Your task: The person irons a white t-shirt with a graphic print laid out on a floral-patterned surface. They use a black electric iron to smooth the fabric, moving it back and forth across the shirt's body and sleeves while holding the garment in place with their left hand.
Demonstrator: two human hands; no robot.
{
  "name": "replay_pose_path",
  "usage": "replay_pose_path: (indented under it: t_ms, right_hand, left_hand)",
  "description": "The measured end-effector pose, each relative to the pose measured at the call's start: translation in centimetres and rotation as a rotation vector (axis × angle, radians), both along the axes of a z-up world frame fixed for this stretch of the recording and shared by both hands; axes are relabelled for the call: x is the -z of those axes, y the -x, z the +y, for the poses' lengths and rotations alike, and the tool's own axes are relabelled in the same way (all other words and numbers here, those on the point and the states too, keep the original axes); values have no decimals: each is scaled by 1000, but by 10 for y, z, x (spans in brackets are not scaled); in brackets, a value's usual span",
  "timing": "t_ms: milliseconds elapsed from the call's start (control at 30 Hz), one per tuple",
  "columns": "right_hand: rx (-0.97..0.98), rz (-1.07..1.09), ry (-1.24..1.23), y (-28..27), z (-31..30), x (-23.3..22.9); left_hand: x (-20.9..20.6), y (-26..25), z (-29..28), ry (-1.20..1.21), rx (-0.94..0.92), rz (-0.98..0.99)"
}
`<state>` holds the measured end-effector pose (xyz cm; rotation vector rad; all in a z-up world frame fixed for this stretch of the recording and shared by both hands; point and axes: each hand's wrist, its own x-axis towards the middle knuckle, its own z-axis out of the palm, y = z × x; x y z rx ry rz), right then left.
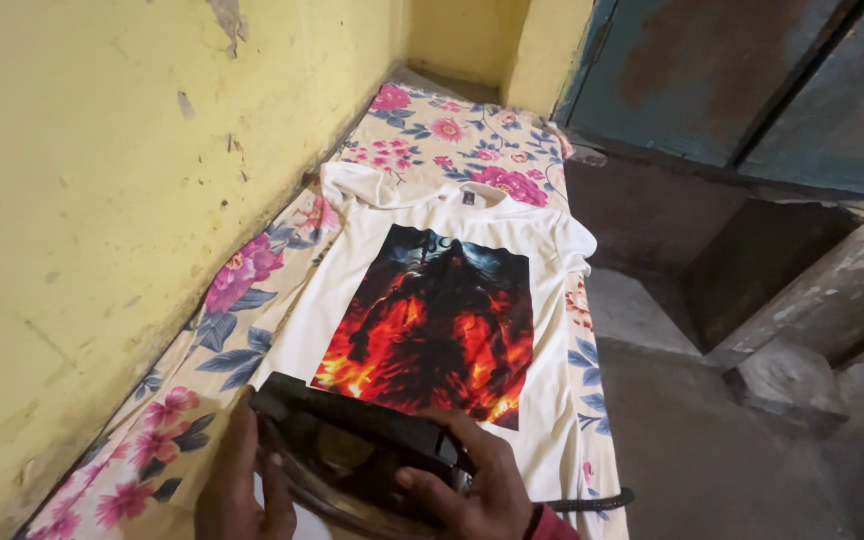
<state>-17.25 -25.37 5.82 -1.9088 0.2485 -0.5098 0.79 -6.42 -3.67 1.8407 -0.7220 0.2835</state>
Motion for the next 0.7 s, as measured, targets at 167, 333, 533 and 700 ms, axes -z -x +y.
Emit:
replay_pose_path:
  t_ms: [167,333,533,700]
  right_hand:
    - [40,25,68,4,1,0]
    - [50,-11,100,21,-6,3]
    - [115,64,162,10,-5,-1]
    - [-26,20,140,-1,-15,-17]
  left_hand:
    - [1,-1,2,6,51,-46]
    - [-4,5,-1,-19,4,183]
    - [1,4,1,-25,6,84]
    - [2,-4,0,1,18,201]
